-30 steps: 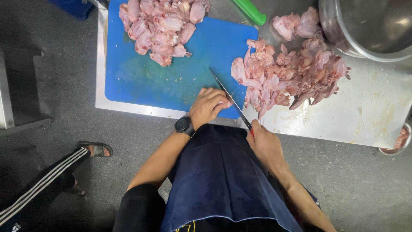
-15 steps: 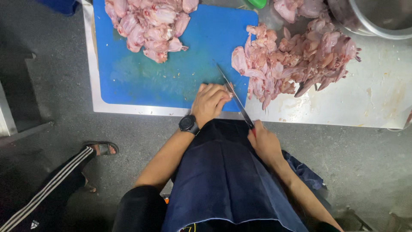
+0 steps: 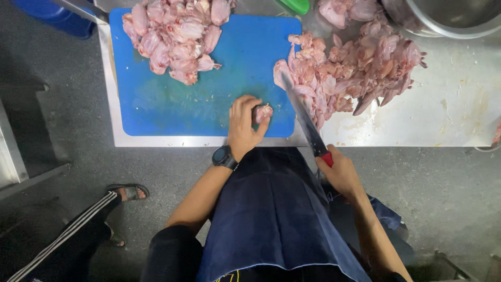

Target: The person uses a knife to cut raw chicken wings into smaller pieces on a blue cutting board. The cut pieces are placed on the left side of the board while the uncut wings remain on the right.

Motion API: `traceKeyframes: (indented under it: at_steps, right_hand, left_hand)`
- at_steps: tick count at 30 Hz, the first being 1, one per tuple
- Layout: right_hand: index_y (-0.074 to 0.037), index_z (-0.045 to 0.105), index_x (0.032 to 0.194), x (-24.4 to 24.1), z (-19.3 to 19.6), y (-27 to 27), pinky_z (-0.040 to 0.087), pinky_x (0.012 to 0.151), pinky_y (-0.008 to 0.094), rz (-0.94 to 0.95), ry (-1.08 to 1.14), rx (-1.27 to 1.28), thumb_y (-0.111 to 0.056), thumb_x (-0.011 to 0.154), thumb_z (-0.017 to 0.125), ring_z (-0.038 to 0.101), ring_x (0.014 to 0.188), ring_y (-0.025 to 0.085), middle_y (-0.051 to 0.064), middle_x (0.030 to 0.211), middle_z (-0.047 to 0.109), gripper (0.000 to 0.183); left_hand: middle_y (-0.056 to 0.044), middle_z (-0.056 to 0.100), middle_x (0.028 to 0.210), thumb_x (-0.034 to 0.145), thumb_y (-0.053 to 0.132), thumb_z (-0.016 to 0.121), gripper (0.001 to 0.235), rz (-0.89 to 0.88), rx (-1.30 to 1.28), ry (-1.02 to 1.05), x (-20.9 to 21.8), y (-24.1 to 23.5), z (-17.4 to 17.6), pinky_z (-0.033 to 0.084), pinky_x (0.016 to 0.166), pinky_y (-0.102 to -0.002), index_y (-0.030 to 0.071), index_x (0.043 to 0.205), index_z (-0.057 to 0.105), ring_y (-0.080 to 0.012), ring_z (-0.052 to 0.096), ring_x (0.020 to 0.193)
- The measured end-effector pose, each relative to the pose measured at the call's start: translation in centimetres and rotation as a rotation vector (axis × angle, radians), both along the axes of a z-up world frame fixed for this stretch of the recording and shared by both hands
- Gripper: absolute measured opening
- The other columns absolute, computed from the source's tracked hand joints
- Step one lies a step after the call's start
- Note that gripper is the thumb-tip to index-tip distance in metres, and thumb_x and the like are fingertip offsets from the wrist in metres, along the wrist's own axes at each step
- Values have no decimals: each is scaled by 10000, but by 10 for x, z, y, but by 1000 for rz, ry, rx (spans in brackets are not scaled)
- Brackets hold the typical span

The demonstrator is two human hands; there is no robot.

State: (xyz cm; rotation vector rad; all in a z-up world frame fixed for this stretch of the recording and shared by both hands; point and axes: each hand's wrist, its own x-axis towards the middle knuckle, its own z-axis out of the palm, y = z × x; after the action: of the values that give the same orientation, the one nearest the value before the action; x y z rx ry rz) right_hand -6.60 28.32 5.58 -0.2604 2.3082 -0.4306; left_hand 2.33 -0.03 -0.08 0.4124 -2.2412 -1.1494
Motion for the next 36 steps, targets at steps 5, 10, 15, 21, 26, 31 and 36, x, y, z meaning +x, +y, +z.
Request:
traceKeyframes:
  at_steps: [5, 10, 15, 21, 26, 31, 36]
  right_hand:
    - [-18, 590, 1051, -5, 23, -40, 501, 621, 439, -85, 82, -189, -271, 926, 663, 654, 629, 350, 222, 693, 635, 292]
    - [-36, 586, 1044, -1, 20, -62, 505, 631, 457, -104, 115, -269, -260, 911, 666, 659, 674, 413, 235, 710, 649, 273]
    - [-34, 533, 1032, 10, 9, -67, 503, 690, 518, 28, 97, -225, -279, 914, 674, 661, 829, 498, 265, 790, 672, 307]
    - [-50, 552, 1118, 9, 9, -78, 493, 714, 558, 133, 112, -205, -274, 910, 651, 659, 830, 504, 286, 810, 676, 321]
    - [-39, 575, 1161, 7, 8, -75, 507, 737, 561, 172, 87, -144, -228, 892, 639, 667, 831, 504, 302, 819, 679, 335]
    - [-4, 568, 1092, 1, -13, -109, 525, 697, 556, 227, 146, -260, -223, 885, 652, 683, 801, 489, 297, 795, 677, 313]
    - [-14, 547, 1057, 6, -39, -124, 515, 686, 584, 331, 215, -210, -208, 911, 649, 678, 765, 487, 264, 772, 687, 264]
  left_hand:
    - [-65, 648, 1145, 843, 68, 734, 269, -100, 30, -142, -3, 2, -6, 481, 932, -417, 108, 1105, 695, -306, 604, 1078]
    - [-67, 660, 1136, 822, 70, 777, 256, -44, -59, -201, -8, 9, -5, 453, 898, -429, 131, 1061, 707, -301, 603, 1070]
    - [-130, 608, 1172, 805, 82, 796, 318, -37, 134, -11, 4, 5, 9, 482, 935, -440, 53, 1094, 667, -349, 587, 1114]
    - [-106, 675, 1059, 879, 35, 758, 108, -136, 257, -89, 2, -7, 8, 537, 826, -381, 23, 963, 691, -314, 647, 981]
    - [-110, 693, 1058, 853, 5, 731, 96, -215, 169, -42, 6, -14, 2, 532, 880, -396, 18, 936, 685, -320, 651, 1013]
    - [-105, 696, 1035, 866, 27, 754, 91, -223, 149, -16, 10, -16, -2, 533, 875, -397, 29, 929, 688, -318, 650, 1005]
    - [-110, 670, 1027, 883, 20, 740, 95, -93, 60, -16, 20, -5, -4, 527, 853, -413, 36, 954, 678, -322, 637, 980]
